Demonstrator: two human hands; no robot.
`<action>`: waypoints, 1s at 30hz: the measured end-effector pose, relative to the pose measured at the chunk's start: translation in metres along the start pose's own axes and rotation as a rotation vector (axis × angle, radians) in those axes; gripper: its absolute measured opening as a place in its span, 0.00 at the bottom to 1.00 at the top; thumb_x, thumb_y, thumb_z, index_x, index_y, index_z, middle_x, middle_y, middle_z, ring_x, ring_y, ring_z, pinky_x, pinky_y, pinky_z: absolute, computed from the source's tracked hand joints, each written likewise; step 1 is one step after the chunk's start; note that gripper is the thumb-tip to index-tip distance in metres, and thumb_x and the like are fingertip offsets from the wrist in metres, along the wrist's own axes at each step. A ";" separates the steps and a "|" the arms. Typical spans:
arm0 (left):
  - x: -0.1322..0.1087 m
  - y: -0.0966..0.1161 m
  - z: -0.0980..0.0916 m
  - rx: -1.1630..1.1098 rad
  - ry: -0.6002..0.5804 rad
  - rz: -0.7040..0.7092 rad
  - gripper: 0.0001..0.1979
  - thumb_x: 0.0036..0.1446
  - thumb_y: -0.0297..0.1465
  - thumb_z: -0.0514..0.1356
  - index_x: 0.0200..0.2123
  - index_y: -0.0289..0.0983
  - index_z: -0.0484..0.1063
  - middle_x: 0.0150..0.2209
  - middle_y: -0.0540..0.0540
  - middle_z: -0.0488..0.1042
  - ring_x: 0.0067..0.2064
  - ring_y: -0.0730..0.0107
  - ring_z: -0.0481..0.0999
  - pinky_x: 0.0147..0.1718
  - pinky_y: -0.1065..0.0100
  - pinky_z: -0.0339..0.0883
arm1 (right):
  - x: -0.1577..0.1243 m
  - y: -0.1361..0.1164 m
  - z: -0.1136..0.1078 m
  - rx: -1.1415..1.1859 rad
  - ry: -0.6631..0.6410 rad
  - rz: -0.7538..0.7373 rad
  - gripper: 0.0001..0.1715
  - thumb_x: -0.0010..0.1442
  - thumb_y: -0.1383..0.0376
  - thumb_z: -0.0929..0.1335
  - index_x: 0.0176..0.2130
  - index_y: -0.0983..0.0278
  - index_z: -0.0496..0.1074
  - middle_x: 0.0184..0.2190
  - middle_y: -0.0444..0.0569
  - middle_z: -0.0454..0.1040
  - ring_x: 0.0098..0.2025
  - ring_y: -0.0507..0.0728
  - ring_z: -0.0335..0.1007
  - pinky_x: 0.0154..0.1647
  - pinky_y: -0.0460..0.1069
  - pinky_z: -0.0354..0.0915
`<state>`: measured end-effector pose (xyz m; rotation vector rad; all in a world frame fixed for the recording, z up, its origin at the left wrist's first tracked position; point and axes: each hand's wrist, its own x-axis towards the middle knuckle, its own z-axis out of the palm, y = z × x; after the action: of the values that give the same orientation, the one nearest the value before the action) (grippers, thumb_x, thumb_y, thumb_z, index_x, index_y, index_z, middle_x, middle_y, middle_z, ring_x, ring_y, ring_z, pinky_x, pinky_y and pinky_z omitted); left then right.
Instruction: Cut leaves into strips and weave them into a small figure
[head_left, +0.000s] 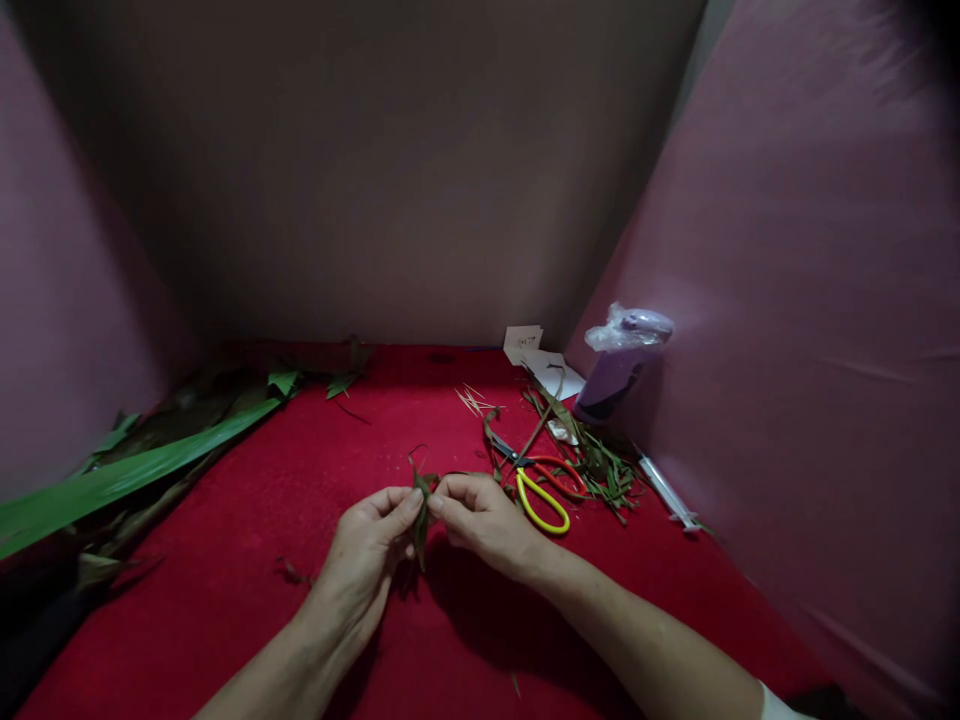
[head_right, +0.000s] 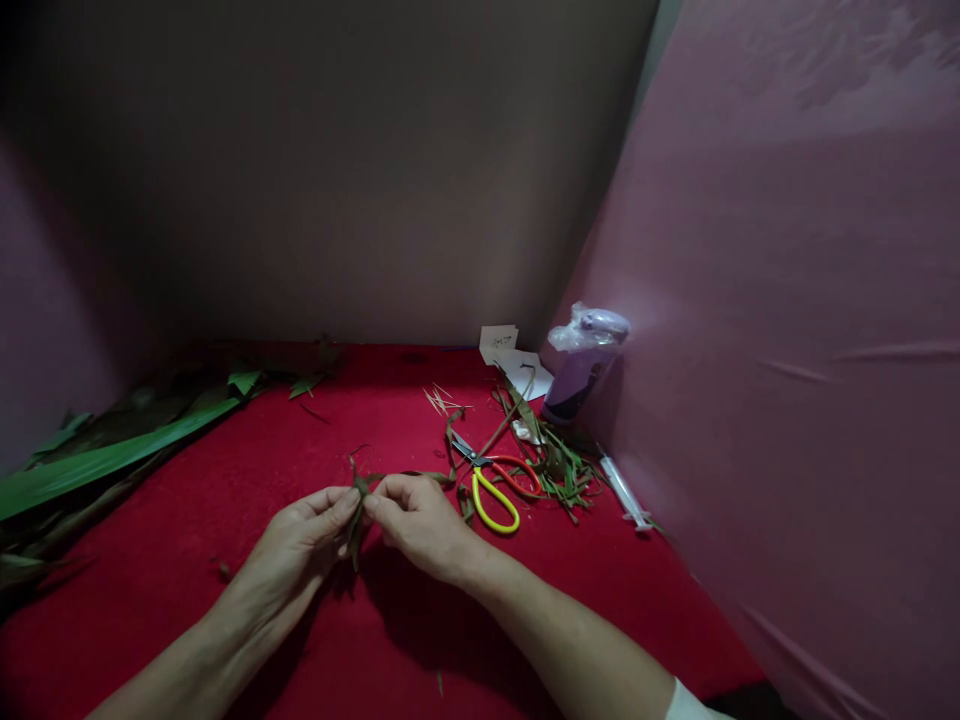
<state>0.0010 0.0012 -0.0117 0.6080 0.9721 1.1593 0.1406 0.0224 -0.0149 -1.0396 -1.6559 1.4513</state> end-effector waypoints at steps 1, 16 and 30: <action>0.000 0.000 0.000 -0.006 0.003 -0.004 0.13 0.36 0.34 0.69 0.22 0.32 0.72 0.19 0.51 0.70 0.19 0.80 0.63 0.18 0.76 0.56 | 0.000 0.000 0.000 -0.006 0.000 0.001 0.17 0.58 0.58 0.63 0.23 0.65 0.60 0.17 0.38 0.57 0.20 0.46 0.50 0.21 0.42 0.49; 0.001 -0.001 0.001 -0.047 0.064 0.036 0.15 0.32 0.33 0.71 0.23 0.33 0.71 0.18 0.53 0.70 0.18 0.80 0.64 0.17 0.77 0.57 | -0.005 -0.005 0.008 -0.112 0.071 -0.009 0.14 0.56 0.58 0.65 0.26 0.65 0.63 0.20 0.39 0.60 0.21 0.47 0.53 0.21 0.42 0.50; 0.001 0.000 -0.002 -0.029 -0.028 -0.026 0.13 0.35 0.32 0.70 0.25 0.31 0.73 0.21 0.50 0.72 0.21 0.79 0.66 0.21 0.76 0.60 | 0.000 -0.010 0.000 0.121 0.013 0.044 0.14 0.50 0.58 0.67 0.25 0.66 0.63 0.18 0.38 0.56 0.20 0.46 0.47 0.20 0.43 0.46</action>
<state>-0.0004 0.0025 -0.0125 0.5852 0.9348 1.1374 0.1394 0.0213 -0.0048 -1.0213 -1.5251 1.5503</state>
